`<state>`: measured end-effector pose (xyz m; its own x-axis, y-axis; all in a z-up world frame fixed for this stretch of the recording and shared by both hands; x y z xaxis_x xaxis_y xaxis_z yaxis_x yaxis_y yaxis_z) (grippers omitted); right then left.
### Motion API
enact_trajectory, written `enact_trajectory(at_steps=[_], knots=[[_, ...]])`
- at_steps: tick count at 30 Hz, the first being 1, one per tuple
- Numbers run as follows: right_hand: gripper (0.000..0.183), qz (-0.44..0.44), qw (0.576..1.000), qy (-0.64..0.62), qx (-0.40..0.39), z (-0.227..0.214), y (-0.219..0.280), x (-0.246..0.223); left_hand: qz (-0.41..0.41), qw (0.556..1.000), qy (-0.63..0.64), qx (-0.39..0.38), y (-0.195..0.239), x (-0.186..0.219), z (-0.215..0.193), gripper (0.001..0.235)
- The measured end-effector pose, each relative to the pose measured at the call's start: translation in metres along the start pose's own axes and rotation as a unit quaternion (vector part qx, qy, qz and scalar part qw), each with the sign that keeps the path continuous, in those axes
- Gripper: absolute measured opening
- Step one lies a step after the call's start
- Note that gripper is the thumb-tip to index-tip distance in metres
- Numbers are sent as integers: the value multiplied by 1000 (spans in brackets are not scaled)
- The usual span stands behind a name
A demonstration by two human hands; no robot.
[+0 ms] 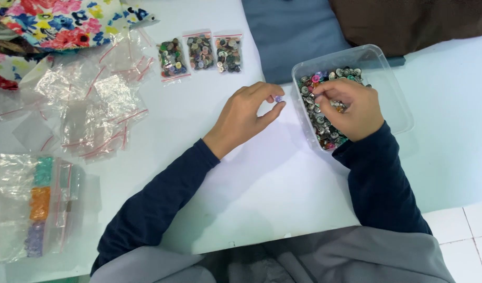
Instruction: Sorting and packaging small decorative buttons into plastic bags.
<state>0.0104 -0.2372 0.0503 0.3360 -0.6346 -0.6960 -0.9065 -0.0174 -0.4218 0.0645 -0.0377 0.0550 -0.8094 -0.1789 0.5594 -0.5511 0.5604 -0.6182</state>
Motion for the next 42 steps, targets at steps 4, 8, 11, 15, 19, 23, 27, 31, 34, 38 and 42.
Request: enact_trajectory(at_steps=[4,8,11,15,19,23,27,31,34,38,42], knots=[[20,-29,997,-76,3,18,4,-38,-29,999,-35,-8,36,-23,-33,22],[20,-66,997,-19,24,61,15,-93,-86,993,-77,-37,79,-44,-57,18],[15,-151,988,16,-6,118,27,-101,-135,984,-102,-58,113,-62,-66,16],[14,-276,950,146,-22,186,32,-84,-181,972,-138,-57,138,-70,-83,15],[13,-272,948,164,-21,207,26,-79,-172,970,-167,-35,149,-73,-89,16],[13,-253,948,185,-44,217,18,-78,-175,966,-185,-44,148,-72,-90,16],[16,-235,953,181,-61,219,18,-74,-166,964,-203,-45,146,-69,-87,17],[18,-231,956,168,-66,220,20,-72,-176,962,-204,-51,147,-70,-85,18],[21,-217,957,174,-76,217,22,-64,-168,961,-215,-46,148,-68,-85,17],[30,-180,964,184,-69,200,23,-52,-159,957,-236,-51,146,-64,-86,16],[34,-149,967,196,-67,186,23,-37,-150,956,-247,-49,149,-65,-85,16]])
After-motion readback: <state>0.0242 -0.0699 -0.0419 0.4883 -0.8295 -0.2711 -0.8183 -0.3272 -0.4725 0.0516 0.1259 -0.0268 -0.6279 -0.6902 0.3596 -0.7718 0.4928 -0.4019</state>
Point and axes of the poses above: each hand's wrist, its own y-axis away from the middle knuckle, its own z-axis out of the palm, x = y × z, the point moved 8 cm from there along -y, towards the middle knuckle
